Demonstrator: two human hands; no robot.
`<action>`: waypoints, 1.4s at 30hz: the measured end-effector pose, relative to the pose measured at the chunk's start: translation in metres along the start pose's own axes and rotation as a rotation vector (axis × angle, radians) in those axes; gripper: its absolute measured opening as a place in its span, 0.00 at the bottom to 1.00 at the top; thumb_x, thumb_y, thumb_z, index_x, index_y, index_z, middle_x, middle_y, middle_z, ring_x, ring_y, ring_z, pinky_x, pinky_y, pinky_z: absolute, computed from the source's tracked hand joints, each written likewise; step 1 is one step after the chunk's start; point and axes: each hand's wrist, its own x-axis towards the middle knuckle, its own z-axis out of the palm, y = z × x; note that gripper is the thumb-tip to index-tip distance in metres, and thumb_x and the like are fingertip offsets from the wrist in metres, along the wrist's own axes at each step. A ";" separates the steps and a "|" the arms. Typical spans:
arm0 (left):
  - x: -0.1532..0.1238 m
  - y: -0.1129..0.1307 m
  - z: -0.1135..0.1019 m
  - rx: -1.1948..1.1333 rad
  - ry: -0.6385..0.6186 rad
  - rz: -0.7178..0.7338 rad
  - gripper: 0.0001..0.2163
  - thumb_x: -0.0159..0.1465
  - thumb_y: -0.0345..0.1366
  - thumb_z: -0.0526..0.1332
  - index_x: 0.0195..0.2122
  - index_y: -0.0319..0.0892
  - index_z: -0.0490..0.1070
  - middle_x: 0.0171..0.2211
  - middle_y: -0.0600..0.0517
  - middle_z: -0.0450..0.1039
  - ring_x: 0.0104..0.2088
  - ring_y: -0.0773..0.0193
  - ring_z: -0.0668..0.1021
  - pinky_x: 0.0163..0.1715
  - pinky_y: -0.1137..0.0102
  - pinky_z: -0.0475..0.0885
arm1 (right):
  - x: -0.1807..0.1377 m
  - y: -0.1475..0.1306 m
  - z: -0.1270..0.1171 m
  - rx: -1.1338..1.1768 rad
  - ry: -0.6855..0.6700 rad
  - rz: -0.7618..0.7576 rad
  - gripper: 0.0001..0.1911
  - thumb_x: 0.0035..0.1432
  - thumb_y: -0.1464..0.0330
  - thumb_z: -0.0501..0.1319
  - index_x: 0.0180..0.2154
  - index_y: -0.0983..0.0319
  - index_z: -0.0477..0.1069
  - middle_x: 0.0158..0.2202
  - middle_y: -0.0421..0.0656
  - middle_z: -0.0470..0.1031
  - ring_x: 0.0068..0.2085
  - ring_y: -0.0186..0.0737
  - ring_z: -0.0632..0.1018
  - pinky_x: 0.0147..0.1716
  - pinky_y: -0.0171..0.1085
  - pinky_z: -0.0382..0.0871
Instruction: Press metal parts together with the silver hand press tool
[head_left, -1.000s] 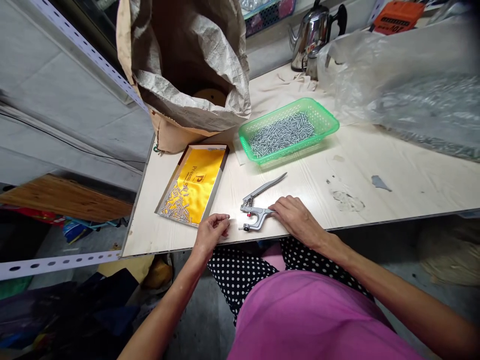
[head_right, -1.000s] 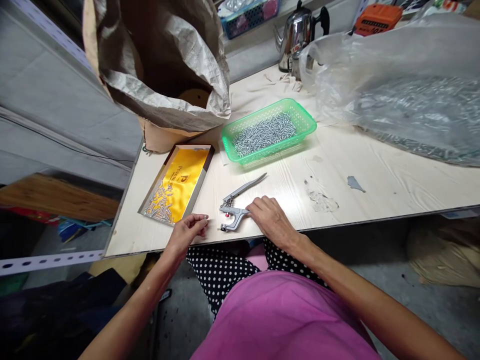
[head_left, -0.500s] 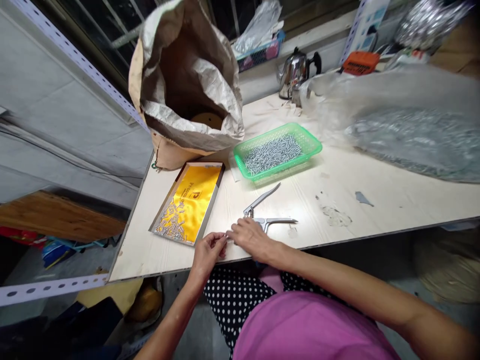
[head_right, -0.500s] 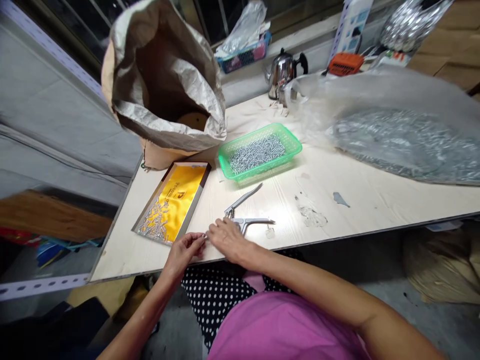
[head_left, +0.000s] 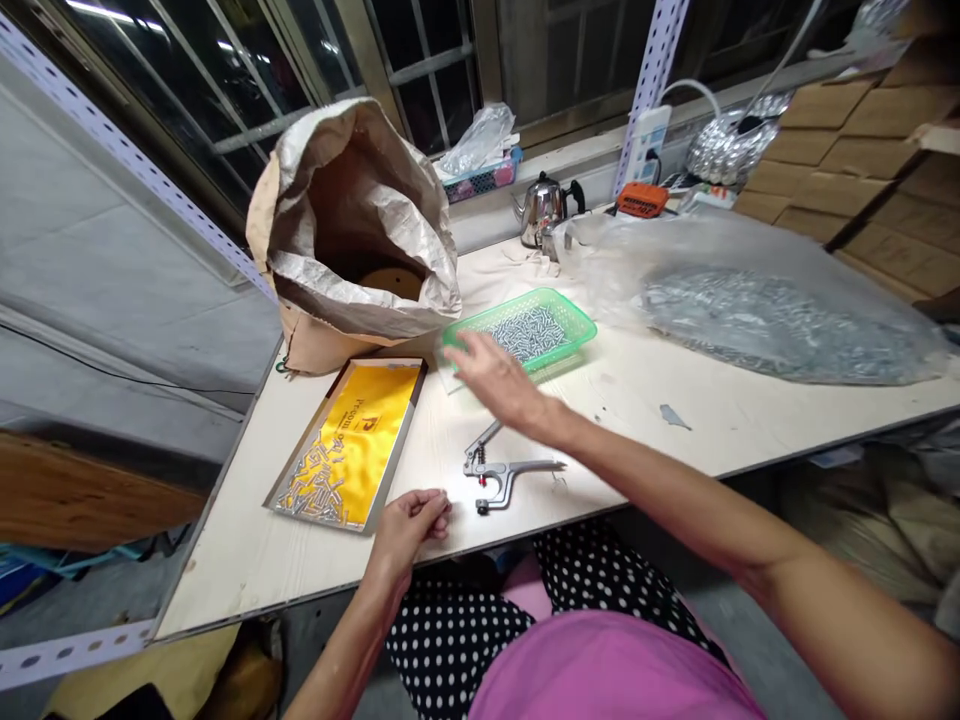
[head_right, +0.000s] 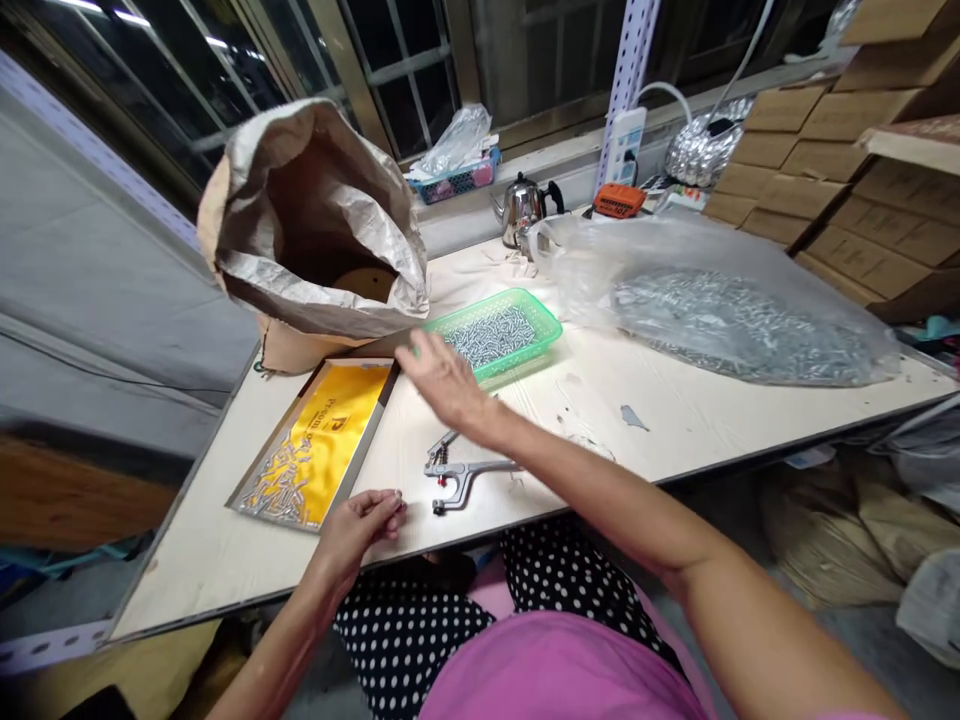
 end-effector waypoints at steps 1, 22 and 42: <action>0.001 0.003 0.006 0.022 -0.009 0.024 0.24 0.40 0.50 0.75 0.29 0.35 0.75 0.25 0.51 0.75 0.22 0.71 0.72 0.25 0.74 0.72 | 0.000 0.007 -0.006 -0.007 0.053 0.040 0.16 0.67 0.77 0.52 0.54 0.67 0.68 0.54 0.55 0.67 0.53 0.49 0.67 0.47 0.44 0.65; 0.031 0.017 0.042 0.471 -0.298 -0.118 0.13 0.55 0.40 0.66 0.20 0.39 0.68 0.13 0.59 0.62 0.14 0.74 0.62 0.16 0.76 0.56 | -0.160 0.029 0.045 0.071 -0.255 0.125 0.09 0.65 0.75 0.56 0.40 0.62 0.75 0.39 0.48 0.72 0.42 0.45 0.67 0.38 0.40 0.58; 0.016 0.020 0.047 0.519 -0.356 -0.420 0.14 0.54 0.38 0.71 0.20 0.37 0.69 0.12 0.56 0.67 0.12 0.74 0.67 0.15 0.78 0.61 | -0.117 0.062 0.044 0.121 -0.464 -0.131 0.50 0.45 0.51 0.72 0.64 0.63 0.57 0.67 0.58 0.55 0.66 0.65 0.55 0.58 0.60 0.57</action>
